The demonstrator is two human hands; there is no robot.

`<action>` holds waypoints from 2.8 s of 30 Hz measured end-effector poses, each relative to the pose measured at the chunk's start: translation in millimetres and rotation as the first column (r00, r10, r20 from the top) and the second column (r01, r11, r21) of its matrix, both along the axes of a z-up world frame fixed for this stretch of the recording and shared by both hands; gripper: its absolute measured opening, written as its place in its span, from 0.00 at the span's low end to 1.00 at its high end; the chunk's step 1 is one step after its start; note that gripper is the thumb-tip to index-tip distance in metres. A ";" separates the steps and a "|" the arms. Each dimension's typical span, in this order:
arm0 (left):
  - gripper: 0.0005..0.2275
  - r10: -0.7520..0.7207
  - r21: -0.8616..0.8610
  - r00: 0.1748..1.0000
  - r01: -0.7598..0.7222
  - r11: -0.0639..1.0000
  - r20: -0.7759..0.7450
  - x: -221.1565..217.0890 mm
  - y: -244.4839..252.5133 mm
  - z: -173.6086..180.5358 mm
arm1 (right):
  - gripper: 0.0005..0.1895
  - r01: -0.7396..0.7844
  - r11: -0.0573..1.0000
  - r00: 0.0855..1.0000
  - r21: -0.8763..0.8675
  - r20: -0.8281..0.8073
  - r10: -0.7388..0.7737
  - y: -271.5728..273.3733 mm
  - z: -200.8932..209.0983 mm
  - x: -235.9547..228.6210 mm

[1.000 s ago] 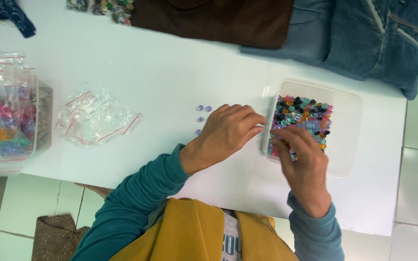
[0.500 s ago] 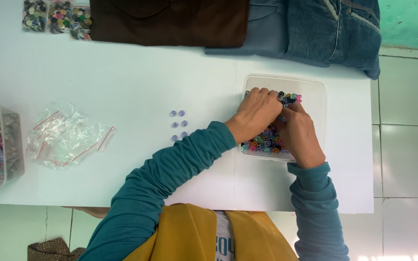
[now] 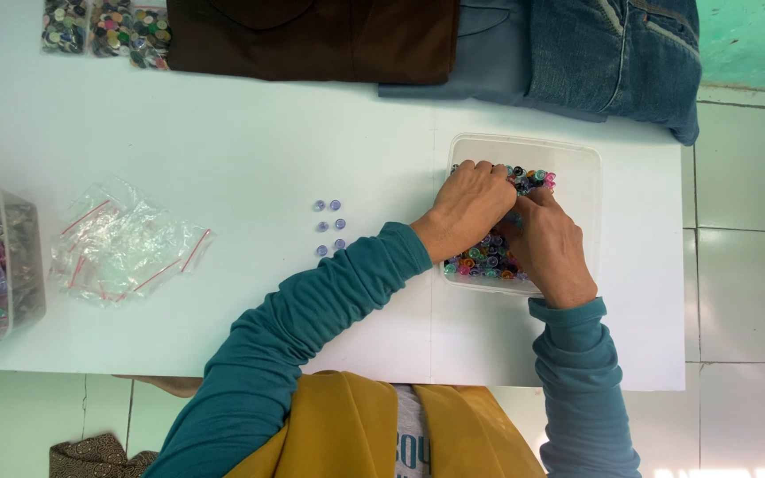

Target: Sorting small colorful buttons from a container and placing them into small plastic bags.

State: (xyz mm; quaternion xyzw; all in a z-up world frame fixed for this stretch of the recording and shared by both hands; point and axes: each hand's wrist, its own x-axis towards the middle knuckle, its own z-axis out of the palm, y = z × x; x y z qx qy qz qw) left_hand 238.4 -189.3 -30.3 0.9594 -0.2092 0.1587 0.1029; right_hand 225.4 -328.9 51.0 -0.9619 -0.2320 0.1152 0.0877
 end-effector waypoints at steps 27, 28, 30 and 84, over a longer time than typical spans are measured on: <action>0.07 0.156 -0.363 0.988 -0.151 0.919 -0.015 -50.8 118.0 103.5 | 0.05 -0.148 0.897 0.953 0.416 0.301 0.017 49.6 32.3 -29.3; 0.07 0.174 -0.358 0.985 -0.167 0.919 -0.013 -55.8 133.5 101.7 | 0.05 -0.164 0.892 0.953 0.421 0.302 0.032 64.4 36.2 -34.9; 0.06 0.252 -0.331 0.959 -0.283 0.900 -0.133 -67.2 164.0 97.9 | 0.07 -0.243 0.862 0.932 0.445 0.355 0.079 93.1 44.4 -47.5; 0.18 0.676 -0.421 0.677 -0.725 0.545 -0.290 -324.2 282.9 20.5 | 0.05 -0.819 0.551 0.549 0.161 0.498 0.671 319.9 -71.5 -138.4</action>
